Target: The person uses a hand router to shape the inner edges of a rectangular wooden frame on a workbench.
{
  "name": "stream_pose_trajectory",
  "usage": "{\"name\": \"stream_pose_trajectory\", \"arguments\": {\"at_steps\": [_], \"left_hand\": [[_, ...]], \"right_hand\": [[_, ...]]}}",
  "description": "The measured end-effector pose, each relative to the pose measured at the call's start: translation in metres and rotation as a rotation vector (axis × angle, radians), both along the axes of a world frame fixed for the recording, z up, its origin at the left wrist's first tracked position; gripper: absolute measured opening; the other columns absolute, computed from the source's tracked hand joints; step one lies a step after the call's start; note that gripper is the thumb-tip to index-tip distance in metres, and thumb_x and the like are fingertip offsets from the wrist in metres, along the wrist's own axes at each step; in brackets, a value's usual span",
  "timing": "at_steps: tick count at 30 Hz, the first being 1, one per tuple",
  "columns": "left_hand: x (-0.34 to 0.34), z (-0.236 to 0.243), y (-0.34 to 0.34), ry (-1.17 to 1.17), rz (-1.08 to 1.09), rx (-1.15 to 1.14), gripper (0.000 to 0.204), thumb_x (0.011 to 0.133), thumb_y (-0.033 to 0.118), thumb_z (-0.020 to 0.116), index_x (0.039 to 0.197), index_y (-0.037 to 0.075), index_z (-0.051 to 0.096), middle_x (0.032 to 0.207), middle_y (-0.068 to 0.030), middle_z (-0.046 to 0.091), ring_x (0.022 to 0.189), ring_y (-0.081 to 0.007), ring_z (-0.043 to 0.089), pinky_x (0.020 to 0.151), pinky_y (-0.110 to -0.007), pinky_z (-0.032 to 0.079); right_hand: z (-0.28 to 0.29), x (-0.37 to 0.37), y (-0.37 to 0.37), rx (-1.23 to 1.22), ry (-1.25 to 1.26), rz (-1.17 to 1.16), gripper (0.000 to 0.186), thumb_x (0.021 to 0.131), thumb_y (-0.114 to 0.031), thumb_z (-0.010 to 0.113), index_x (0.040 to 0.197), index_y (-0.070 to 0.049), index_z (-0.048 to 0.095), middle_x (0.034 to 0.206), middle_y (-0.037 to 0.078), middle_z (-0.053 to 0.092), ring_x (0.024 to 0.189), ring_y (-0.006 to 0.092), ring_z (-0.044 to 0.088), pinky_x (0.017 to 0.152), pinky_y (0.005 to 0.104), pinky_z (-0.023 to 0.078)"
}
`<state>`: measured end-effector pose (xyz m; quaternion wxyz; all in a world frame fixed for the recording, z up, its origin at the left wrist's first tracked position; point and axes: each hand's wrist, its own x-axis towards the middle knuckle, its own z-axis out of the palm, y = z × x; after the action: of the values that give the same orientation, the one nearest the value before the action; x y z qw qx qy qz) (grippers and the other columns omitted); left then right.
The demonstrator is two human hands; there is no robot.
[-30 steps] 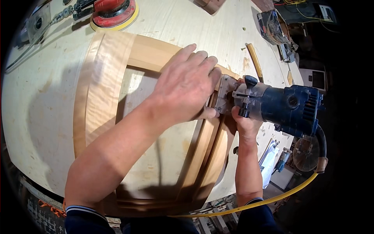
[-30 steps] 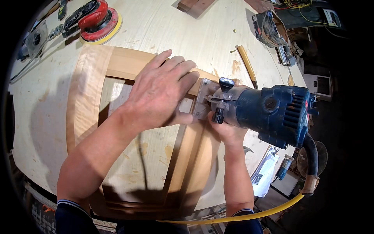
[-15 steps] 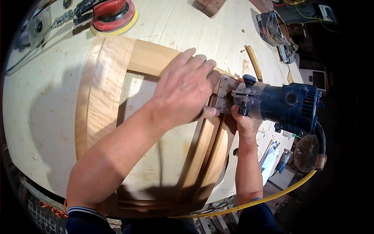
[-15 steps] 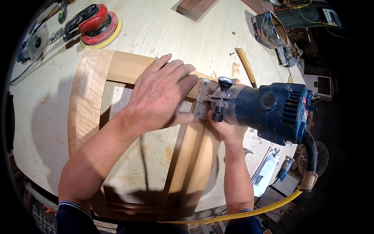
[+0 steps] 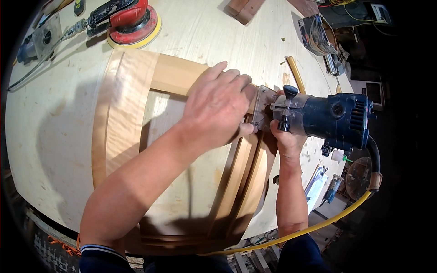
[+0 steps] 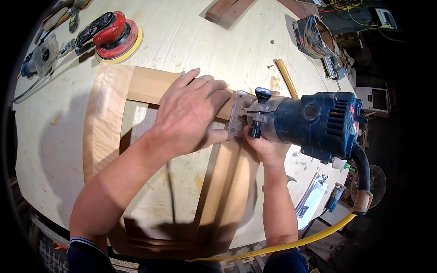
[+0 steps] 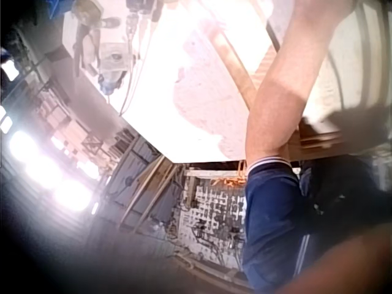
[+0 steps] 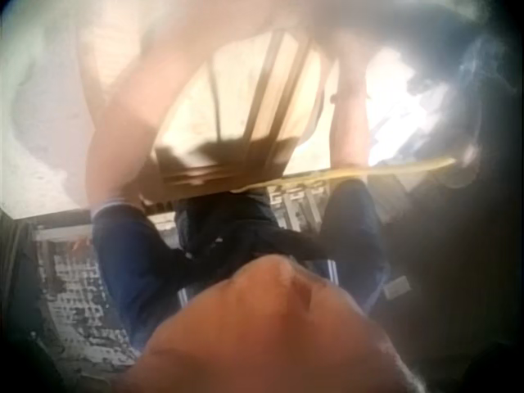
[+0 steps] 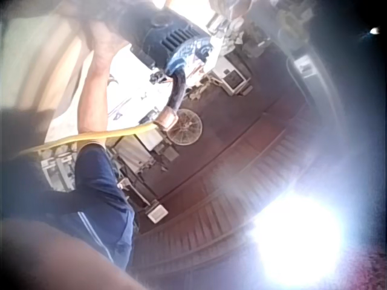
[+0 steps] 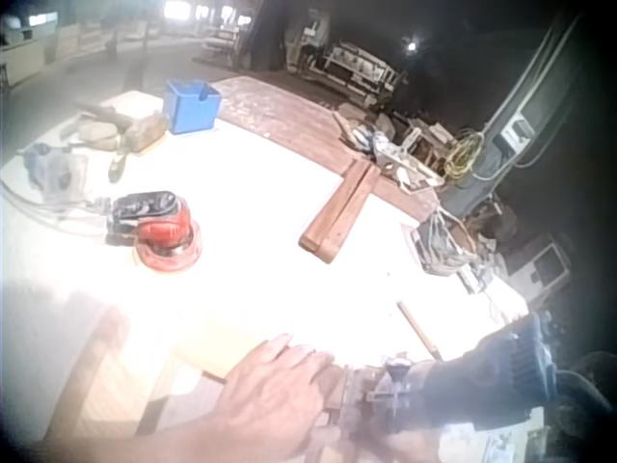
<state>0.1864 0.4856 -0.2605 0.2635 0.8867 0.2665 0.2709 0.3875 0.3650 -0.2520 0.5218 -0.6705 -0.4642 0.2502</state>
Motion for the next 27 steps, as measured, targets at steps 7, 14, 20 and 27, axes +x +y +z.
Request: {"name": "stream_pose_trajectory", "arguments": {"at_steps": [7,14,20,27], "left_hand": [[0.001,0.006,-0.001,-0.044,0.027,-0.046,0.065,0.064,0.031,0.093,0.119,0.005,0.071,0.118,-0.0084,0.069,0.118,-0.0264,0.065,0.120,-0.048,0.039],[0.002,0.005,0.000,-0.057,0.053,-0.045,0.061,0.063,0.029,0.093,0.114,0.004,0.073,0.115,-0.0089,0.070,0.114,-0.0262,0.067,0.118,-0.047,0.041],[0.004,0.003,0.002,-0.072,0.057,-0.073,0.057,0.062,0.030,0.093,0.110,0.004,0.074,0.113,-0.0094,0.072,0.112,-0.0262,0.068,0.115,-0.046,0.043],[0.005,0.002,0.005,-0.113,0.073,-0.064,0.054,0.064,0.031,0.092,0.107,0.004,0.075,0.109,-0.0093,0.073,0.107,-0.0269,0.069,0.111,-0.045,0.046]], "right_hand": [[-0.003,0.008,0.001,-0.007,-0.015,-0.011,0.081,0.071,-0.018,0.095,0.138,-0.001,0.053,0.120,0.009,0.068,0.107,0.0207,0.068,0.101,0.0357,0.054],[-0.003,0.006,0.003,-0.010,0.032,-0.047,0.085,0.071,-0.021,0.097,0.140,-0.001,0.052,0.121,0.008,0.066,0.108,0.0202,0.066,0.100,0.0352,0.054],[-0.006,0.010,0.008,0.003,-0.018,-0.051,0.084,0.071,-0.023,0.097,0.139,0.000,0.053,0.121,0.008,0.066,0.107,0.0195,0.066,0.100,0.0349,0.053],[-0.002,0.010,0.014,-0.013,-0.066,-0.037,0.080,0.075,-0.036,0.096,0.140,-0.003,0.061,0.129,0.006,0.068,0.117,0.0189,0.065,0.108,0.0359,0.049]]}}
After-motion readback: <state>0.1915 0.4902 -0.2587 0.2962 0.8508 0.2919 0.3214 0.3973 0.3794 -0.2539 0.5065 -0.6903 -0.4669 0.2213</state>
